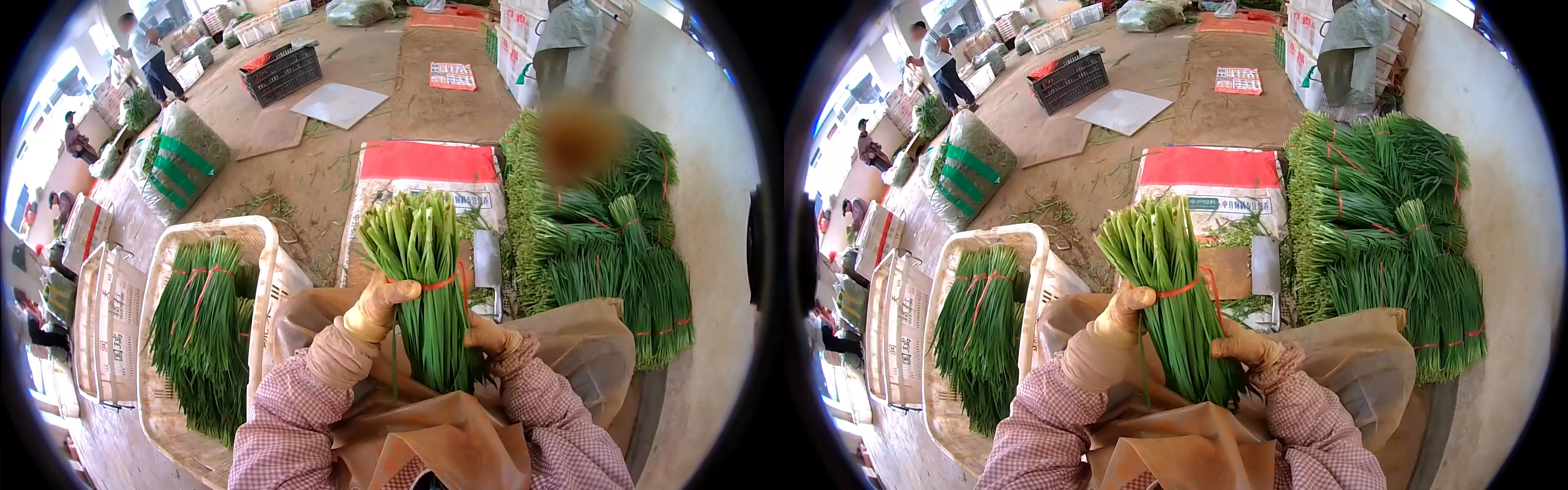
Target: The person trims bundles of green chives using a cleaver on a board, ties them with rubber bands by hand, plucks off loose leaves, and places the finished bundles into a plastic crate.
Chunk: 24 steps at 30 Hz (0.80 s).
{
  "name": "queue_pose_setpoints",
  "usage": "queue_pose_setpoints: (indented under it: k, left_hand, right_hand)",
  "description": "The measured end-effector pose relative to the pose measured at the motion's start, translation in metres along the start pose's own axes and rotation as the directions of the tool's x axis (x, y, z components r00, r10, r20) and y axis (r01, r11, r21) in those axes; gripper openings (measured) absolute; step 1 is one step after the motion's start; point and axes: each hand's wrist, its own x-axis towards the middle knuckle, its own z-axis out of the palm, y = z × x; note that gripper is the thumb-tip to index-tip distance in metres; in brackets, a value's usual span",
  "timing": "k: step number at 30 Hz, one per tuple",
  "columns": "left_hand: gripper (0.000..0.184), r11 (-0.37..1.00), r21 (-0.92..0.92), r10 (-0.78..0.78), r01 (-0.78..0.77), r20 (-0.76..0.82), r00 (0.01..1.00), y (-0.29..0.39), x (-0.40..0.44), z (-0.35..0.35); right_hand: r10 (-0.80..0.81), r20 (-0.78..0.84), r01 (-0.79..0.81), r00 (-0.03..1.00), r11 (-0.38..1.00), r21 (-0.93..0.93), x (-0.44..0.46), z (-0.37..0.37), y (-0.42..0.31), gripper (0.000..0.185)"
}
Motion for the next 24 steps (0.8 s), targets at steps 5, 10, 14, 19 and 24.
queue_pose_setpoints:
  k: [5, 10, 14, 19, 24]
  left_hand:
    - [0.078, 0.996, 0.081, 0.044, -0.04, -0.05, 0.998, 0.0, 0.005, -0.013]
    - [0.103, 0.989, 0.148, -0.016, -0.026, 0.271, 0.962, 0.007, 0.002, -0.018]
    - [0.111, 0.995, 0.089, -0.056, 0.033, 0.268, 0.962, 0.001, -0.006, -0.018]
    - [0.088, 0.986, -0.098, -0.109, 0.135, 0.237, 0.965, -0.009, 0.004, -0.021]
    - [0.071, 1.0, 0.03, -0.002, 0.0, 0.064, 0.998, 0.006, -0.001, -0.007]
  right_hand:
    - [-0.071, -0.034, 0.075, 0.997, 0.986, 0.151, -0.001, -0.009, 0.04, 0.085]
    - [-0.079, 0.053, 0.057, 0.995, 0.94, 0.338, 0.005, -0.004, 0.048, 0.075]
    - [-0.03, 0.075, 0.004, 0.997, 0.947, 0.322, 0.01, 0.003, 0.05, 0.071]
    - [0.061, 0.029, -0.066, 0.998, 0.974, 0.218, 0.012, 0.004, 0.042, 0.066]
    - [-0.159, -0.38, 0.089, 0.911, 0.976, -0.197, -0.003, -0.029, 0.036, 0.043]
